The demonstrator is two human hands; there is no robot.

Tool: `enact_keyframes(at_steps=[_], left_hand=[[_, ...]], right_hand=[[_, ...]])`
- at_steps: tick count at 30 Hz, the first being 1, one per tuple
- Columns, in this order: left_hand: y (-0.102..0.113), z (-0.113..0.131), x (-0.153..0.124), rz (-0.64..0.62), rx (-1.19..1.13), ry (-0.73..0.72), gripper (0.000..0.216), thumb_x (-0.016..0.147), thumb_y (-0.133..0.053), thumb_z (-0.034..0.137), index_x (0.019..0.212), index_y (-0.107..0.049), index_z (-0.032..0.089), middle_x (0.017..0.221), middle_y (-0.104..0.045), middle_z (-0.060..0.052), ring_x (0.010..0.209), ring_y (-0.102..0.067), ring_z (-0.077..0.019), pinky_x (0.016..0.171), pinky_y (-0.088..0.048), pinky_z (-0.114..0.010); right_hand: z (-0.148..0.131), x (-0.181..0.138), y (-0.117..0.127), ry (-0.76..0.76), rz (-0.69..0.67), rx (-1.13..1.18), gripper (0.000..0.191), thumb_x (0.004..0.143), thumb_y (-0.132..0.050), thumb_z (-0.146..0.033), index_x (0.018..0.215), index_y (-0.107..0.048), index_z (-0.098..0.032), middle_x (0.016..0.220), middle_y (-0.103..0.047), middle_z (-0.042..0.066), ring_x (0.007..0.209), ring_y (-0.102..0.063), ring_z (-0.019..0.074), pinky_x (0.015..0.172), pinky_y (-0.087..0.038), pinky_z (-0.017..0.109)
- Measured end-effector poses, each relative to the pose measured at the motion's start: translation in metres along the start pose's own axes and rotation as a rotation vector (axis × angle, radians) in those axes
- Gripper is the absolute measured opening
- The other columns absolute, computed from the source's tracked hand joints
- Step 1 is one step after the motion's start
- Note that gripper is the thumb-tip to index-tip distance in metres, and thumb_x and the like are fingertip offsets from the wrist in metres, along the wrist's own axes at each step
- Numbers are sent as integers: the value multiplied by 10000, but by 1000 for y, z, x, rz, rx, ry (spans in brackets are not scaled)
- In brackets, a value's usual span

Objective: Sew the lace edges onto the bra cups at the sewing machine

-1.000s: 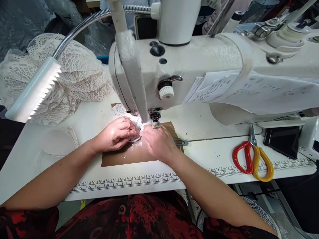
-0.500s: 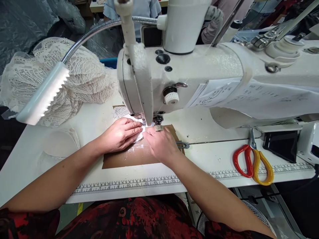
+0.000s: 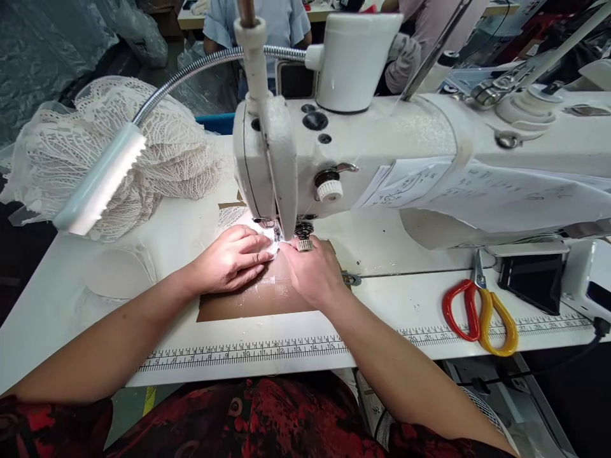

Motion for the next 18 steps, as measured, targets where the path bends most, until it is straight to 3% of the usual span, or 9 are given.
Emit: enact_keyframes(at_steps=[3,8,18], left_hand=[[0,0,0,-17,-42,-53,265,909,-518,286,1105,-658,176,1142,-637,-103,1027,-543,-246,916,-435,-426],[-1,0,1,-25,-77,-66,252,914,-509,261,1106,-647,173,1131,-661,-87,1006,-554,-232,908,-434,-419],[-4,2,1,-36,-48,38,273,939,-476,238,1138,-643,158,1187,-655,-77,1020,-564,-223,926,-433,-415]], right_hand=[[1,-1,0,18,29,51,400,846,-477,-119,1201,-643,-202,1014,-674,39,824,-528,206,626,-321,318],[-2,-2,1,174,50,72,344,849,-459,-99,1075,-701,-194,869,-654,39,800,-522,205,628,-326,307],[-5,-4,1,166,20,23,335,843,-465,-84,1072,-694,-168,870,-655,50,790,-515,207,645,-316,305]])
Point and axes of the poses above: each hand's wrist, its own x-axis towards the middle knuckle, its own y-axis out of the back of the hand, z = x × y, the point moved 1 cm from there along x, towards the middle knuckle
